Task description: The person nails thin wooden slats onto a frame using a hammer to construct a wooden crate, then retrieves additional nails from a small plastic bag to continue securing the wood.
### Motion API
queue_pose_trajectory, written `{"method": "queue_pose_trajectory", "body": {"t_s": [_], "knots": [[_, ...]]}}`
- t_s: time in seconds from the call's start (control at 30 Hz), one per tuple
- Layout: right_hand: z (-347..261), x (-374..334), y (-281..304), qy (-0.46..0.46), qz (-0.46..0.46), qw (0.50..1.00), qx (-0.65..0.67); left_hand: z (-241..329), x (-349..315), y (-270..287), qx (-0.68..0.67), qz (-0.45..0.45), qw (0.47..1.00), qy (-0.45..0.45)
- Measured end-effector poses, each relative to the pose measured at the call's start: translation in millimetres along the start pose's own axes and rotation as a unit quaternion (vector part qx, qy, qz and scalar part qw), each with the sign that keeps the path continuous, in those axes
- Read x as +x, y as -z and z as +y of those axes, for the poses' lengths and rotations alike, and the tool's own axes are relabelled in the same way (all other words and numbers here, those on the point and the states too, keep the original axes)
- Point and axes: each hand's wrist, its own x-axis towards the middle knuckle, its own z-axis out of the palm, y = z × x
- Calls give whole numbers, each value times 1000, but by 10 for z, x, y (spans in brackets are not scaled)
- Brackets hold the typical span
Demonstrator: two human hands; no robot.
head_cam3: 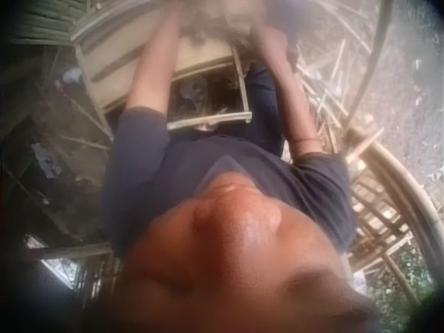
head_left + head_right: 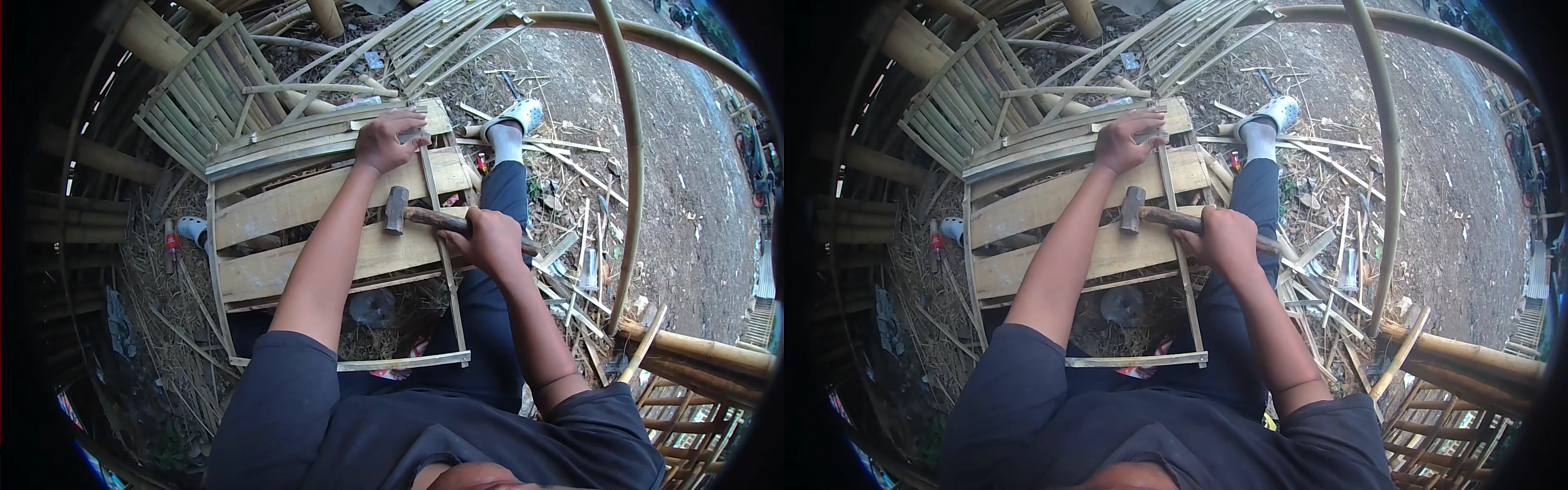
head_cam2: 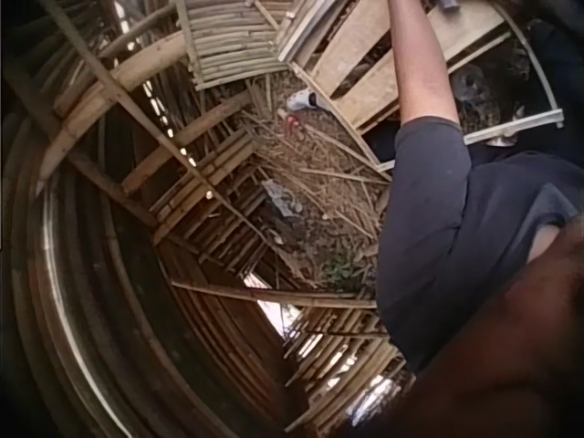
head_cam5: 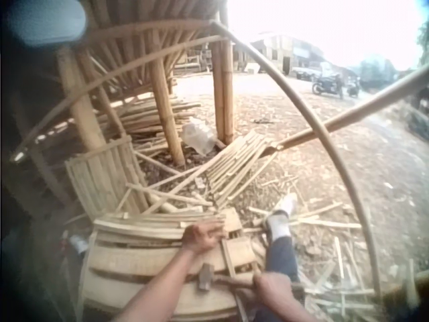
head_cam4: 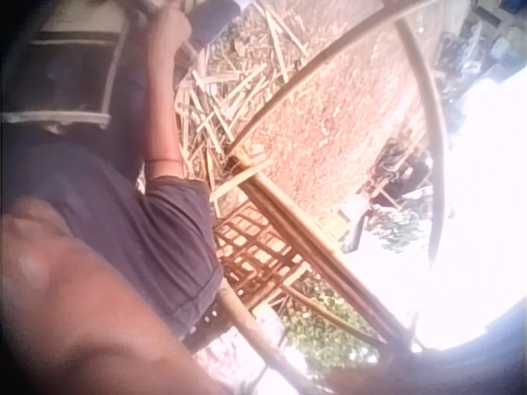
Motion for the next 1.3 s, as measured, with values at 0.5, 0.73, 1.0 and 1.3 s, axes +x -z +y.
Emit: {"method": "queue_pose_trajectory", "body": {"t_s": [0.5, 0.73, 1.0, 1.3], "knots": [[298, 250, 743, -119, -14, 903, 413, 172, 388, 137, 357, -176, 901, 170], [504, 788, 653, -78, 11, 984, 162, -193, 150, -46, 285, -3, 944, 164], [713, 872, 497, 62, -29, 995, 70, -30, 221, 38, 244, -39, 953, 175], [684, 770, 564, 135, 51, 986, 80, -83, 197, 30, 261, -37, 950, 166]]}}
